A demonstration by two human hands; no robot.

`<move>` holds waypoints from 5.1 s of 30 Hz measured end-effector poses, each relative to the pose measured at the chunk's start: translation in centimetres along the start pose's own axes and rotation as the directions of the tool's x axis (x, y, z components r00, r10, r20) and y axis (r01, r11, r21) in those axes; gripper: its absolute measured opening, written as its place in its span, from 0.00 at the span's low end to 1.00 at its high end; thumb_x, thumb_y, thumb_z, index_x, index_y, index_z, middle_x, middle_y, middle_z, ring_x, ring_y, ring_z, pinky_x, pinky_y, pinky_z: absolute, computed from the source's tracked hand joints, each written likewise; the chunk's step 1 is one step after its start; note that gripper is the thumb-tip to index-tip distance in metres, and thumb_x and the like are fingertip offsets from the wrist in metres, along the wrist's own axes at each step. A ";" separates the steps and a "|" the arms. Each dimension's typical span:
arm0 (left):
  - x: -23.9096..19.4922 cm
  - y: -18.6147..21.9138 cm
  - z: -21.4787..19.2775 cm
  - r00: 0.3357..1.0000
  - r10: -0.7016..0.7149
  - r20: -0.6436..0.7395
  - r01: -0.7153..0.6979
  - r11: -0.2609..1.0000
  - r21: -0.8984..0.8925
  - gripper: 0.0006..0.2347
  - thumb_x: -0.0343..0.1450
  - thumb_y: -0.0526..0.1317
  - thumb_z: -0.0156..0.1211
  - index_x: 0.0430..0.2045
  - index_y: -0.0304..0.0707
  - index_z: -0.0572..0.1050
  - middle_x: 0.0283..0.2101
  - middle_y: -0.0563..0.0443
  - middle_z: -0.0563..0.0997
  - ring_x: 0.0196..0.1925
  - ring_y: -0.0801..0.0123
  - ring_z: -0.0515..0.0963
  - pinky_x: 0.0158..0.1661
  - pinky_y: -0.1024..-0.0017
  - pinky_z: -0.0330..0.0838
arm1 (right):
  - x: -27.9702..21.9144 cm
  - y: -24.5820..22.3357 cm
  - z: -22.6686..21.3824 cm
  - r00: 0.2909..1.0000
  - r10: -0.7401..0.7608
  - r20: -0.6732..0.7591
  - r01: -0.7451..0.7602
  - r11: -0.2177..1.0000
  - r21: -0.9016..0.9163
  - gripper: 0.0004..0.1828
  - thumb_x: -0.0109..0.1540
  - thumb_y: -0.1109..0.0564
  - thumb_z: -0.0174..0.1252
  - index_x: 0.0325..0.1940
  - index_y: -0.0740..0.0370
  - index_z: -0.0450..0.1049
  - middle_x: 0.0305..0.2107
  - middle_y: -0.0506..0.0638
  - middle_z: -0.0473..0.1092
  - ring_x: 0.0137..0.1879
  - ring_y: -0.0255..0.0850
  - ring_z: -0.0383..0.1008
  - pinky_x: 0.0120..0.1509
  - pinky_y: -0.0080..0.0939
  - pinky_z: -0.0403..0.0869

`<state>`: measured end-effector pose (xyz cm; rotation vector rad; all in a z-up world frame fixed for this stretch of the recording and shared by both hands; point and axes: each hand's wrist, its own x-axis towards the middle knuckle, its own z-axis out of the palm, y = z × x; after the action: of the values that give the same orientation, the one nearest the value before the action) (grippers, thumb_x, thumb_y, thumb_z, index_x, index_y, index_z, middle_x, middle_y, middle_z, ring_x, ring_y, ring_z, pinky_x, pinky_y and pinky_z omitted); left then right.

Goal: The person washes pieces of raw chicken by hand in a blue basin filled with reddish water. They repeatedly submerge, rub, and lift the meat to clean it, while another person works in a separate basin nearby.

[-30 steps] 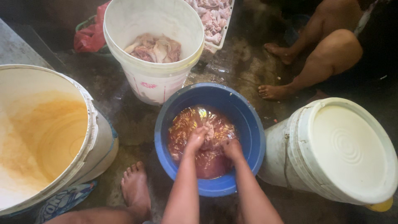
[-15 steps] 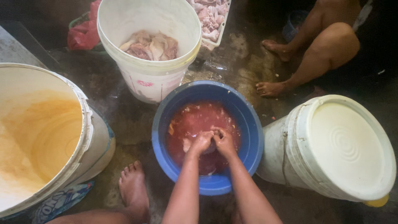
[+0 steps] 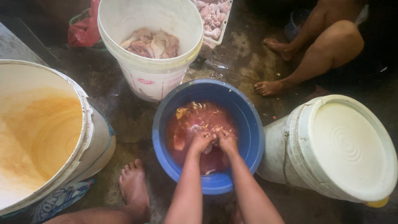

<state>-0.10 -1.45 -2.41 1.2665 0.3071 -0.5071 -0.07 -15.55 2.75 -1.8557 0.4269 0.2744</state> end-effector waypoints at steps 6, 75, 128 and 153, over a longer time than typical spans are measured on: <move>0.6 -3.1 -0.2 0.914 0.321 -0.249 -0.188 0.878 0.440 0.07 0.60 0.34 0.72 0.29 0.38 0.87 0.27 0.46 0.86 0.26 0.69 0.82 0.30 0.68 0.75 | -0.2 1.2 0.6 0.949 0.217 0.229 -0.251 0.959 0.131 0.15 0.68 0.52 0.51 0.49 0.60 0.80 0.33 0.49 0.78 0.34 0.37 0.78 0.35 0.38 0.77; -7.9 10.2 -0.4 0.809 0.202 -0.551 0.435 0.423 0.795 0.35 0.57 0.59 0.65 0.60 0.50 0.68 0.64 0.36 0.68 0.64 0.44 0.68 0.54 0.46 0.69 | -9.9 -35.3 -1.0 0.706 -0.706 0.054 0.698 0.707 0.117 0.28 0.66 0.63 0.57 0.71 0.65 0.61 0.61 0.50 0.70 0.66 0.37 0.72 0.50 0.33 0.75; -7.5 11.9 3.4 0.838 0.355 -0.415 0.007 0.754 0.657 0.34 0.68 0.59 0.61 0.64 0.37 0.63 0.49 0.33 0.78 0.49 0.44 0.80 0.50 0.52 0.72 | 0.3 -0.2 -0.1 0.940 0.261 0.221 -0.342 0.742 0.576 0.32 0.67 0.33 0.52 0.62 0.61 0.72 0.47 0.52 0.75 0.50 0.48 0.76 0.56 0.54 0.75; -1.9 2.5 0.5 0.988 -0.125 -0.092 0.104 0.973 -0.205 0.15 0.73 0.52 0.61 0.36 0.39 0.83 0.25 0.54 0.79 0.20 0.74 0.73 0.19 0.74 0.64 | 0.7 2.9 3.2 0.989 -0.142 -0.028 0.128 0.948 -0.292 0.22 0.71 0.48 0.42 0.57 0.60 0.77 0.48 0.58 0.79 0.53 0.47 0.79 0.60 0.45 0.74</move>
<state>-0.44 -0.99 0.73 1.0856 0.5099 -0.4963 -0.55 -13.44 -1.06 -2.1728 0.3018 0.2067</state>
